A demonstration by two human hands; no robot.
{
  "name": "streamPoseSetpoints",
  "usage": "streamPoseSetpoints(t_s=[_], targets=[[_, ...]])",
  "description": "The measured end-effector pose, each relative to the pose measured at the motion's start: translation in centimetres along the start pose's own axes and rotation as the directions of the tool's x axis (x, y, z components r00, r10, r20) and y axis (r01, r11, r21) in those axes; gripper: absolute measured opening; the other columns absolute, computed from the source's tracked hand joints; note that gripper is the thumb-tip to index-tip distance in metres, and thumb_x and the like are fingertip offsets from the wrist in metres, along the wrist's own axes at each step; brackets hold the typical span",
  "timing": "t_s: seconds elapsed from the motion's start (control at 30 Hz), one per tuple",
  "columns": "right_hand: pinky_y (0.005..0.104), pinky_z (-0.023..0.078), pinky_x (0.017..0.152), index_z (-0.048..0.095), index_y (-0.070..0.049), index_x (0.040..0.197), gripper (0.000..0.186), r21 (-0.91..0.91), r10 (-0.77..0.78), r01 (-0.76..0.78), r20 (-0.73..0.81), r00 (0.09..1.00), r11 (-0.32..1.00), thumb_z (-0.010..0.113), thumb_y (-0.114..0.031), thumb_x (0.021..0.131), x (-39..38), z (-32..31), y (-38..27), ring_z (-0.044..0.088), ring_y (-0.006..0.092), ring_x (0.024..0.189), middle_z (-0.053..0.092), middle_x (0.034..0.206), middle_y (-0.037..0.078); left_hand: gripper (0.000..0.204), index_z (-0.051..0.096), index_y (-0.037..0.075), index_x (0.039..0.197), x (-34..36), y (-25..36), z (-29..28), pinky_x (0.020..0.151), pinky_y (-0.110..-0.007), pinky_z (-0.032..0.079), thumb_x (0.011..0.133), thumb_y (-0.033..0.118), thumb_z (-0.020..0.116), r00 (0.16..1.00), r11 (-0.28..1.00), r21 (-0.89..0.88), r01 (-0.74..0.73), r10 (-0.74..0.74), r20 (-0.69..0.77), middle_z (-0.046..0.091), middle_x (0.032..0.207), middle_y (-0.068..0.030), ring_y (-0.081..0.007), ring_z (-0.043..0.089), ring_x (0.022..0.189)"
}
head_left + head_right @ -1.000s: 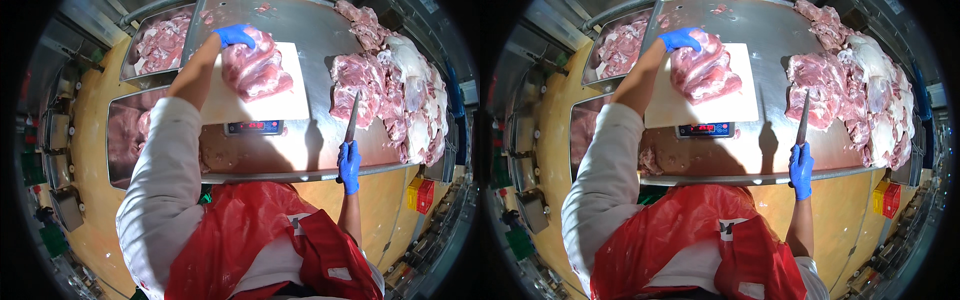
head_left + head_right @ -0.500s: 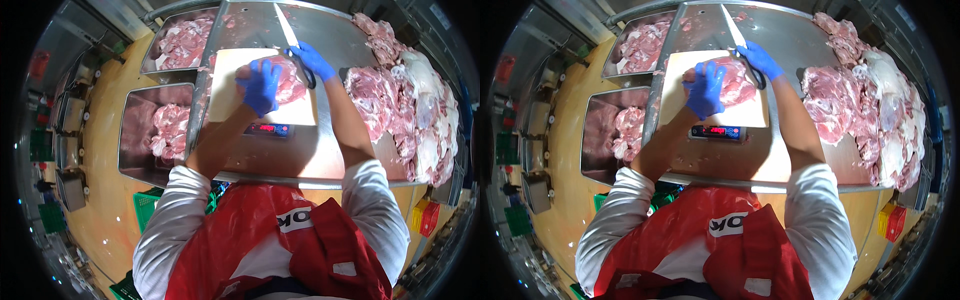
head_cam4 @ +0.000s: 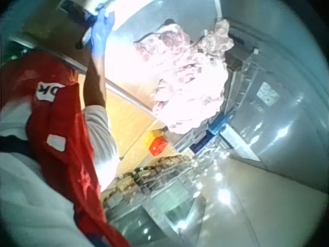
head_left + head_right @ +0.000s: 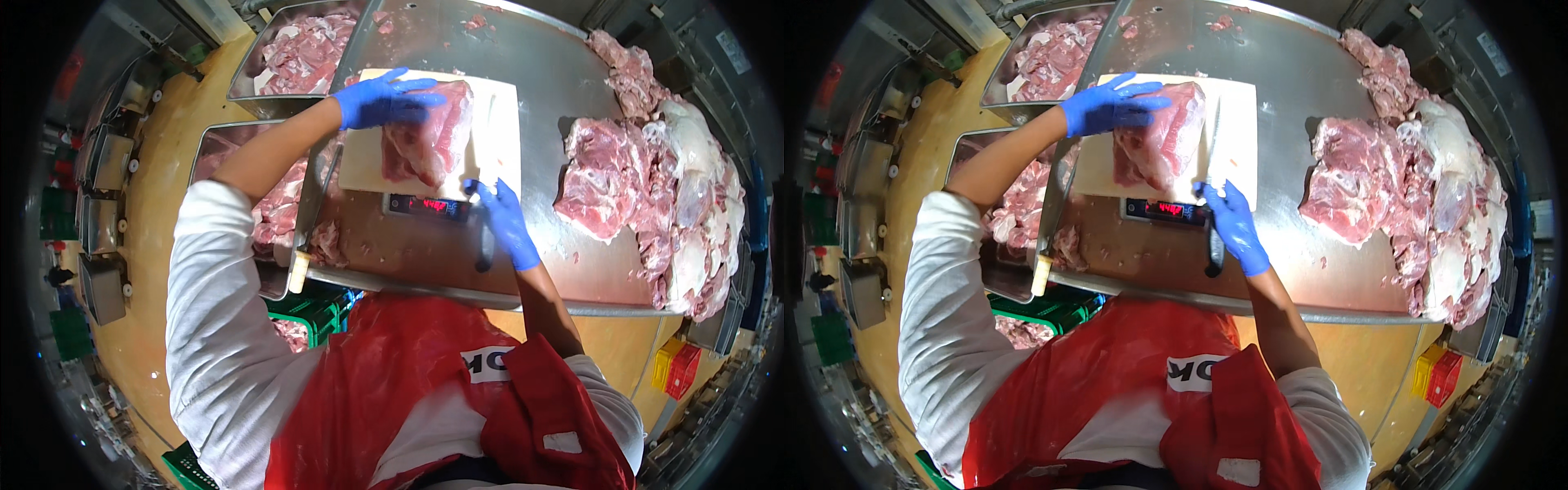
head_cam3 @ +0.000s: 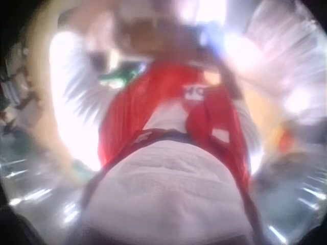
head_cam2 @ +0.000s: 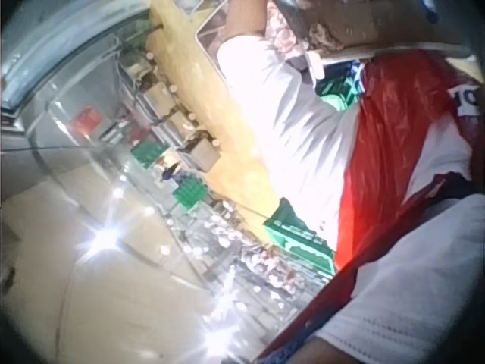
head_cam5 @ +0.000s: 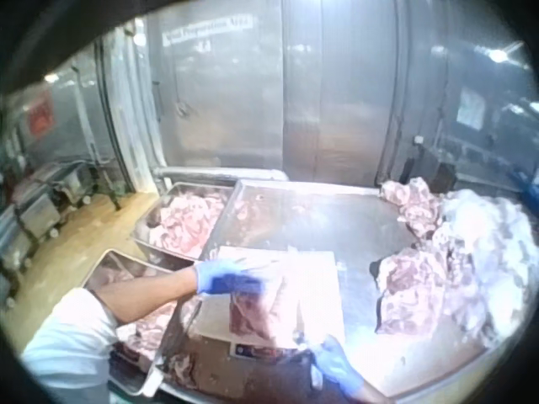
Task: The person cuts large pieces of raw meat into smaller portions using a knife on a cutting board. The person places the cut pieces into a metal tray and occasionally weighs them on a digital scale.
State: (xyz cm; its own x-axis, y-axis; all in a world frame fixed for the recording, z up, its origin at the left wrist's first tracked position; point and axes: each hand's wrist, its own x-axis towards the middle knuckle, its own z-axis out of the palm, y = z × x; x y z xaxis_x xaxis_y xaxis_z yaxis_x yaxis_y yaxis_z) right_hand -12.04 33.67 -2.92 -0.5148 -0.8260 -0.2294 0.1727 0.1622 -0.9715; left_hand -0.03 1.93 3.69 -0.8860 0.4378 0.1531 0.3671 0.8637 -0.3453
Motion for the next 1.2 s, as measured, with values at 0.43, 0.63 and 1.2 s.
streamPoseSetpoints(t_s=[0.43, 0.63, 1.2], targets=[[0.0432, 0.048, 0.065, 0.047, -0.003, 0.101, 0.023, -0.661, -0.296, 0.342, 0.185, 0.937, 0.668, 0.050, -0.026, 0.103, 4.4, -7.8, -4.3, 0.061, 0.0362, 0.069, 0.059, 0.076, 0.020, 0.039, 0.064, 0.012, 0.115, 5.8, 22.1, -0.2, 0.091, -0.049, 0.047, 0.078, 0.020, 0.074, 0.407, 0.475, -0.561, 0.678, -0.878, -0.250, 0.055, 0.121, -0.0156, -0.0367, 0.055, 0.110], [0.0337, 0.051, 0.065, 0.049, -0.002, 0.101, 0.019, -0.440, -0.315, 0.355, 0.163, 0.935, 0.825, 0.049, -0.022, 0.103, 8.6, -8.2, -4.7, 0.063, 0.0149, 0.073, 0.061, 0.079, 0.009, 0.050, 0.064, 0.022, 0.122, 9.0, 20.0, 2.8, 0.091, -0.052, 0.043, 0.074, 0.027, 0.077, 0.390, 0.473, -0.181, 0.862, -0.848, -0.359, 0.047, 0.132, -0.0196, -0.0397, 0.050, 0.116], [0.0549, 0.047, 0.071, 0.053, -0.006, 0.114, 0.021, -0.571, -0.400, 0.710, 0.587, 0.704, 0.412, 0.049, -0.021, 0.100, 10.0, -5.4, -5.4, 0.061, 0.0494, 0.087, 0.064, 0.093, 0.027, 0.035, 0.060, 0.013, 0.103, 10.6, 20.6, 4.6, 0.079, -0.046, 0.046, 0.073, 0.018, 0.076, 0.096, 0.255, -0.325, 0.911, -0.896, -0.432, 0.054, 0.101, -0.0092, -0.0326, 0.056, 0.093]])
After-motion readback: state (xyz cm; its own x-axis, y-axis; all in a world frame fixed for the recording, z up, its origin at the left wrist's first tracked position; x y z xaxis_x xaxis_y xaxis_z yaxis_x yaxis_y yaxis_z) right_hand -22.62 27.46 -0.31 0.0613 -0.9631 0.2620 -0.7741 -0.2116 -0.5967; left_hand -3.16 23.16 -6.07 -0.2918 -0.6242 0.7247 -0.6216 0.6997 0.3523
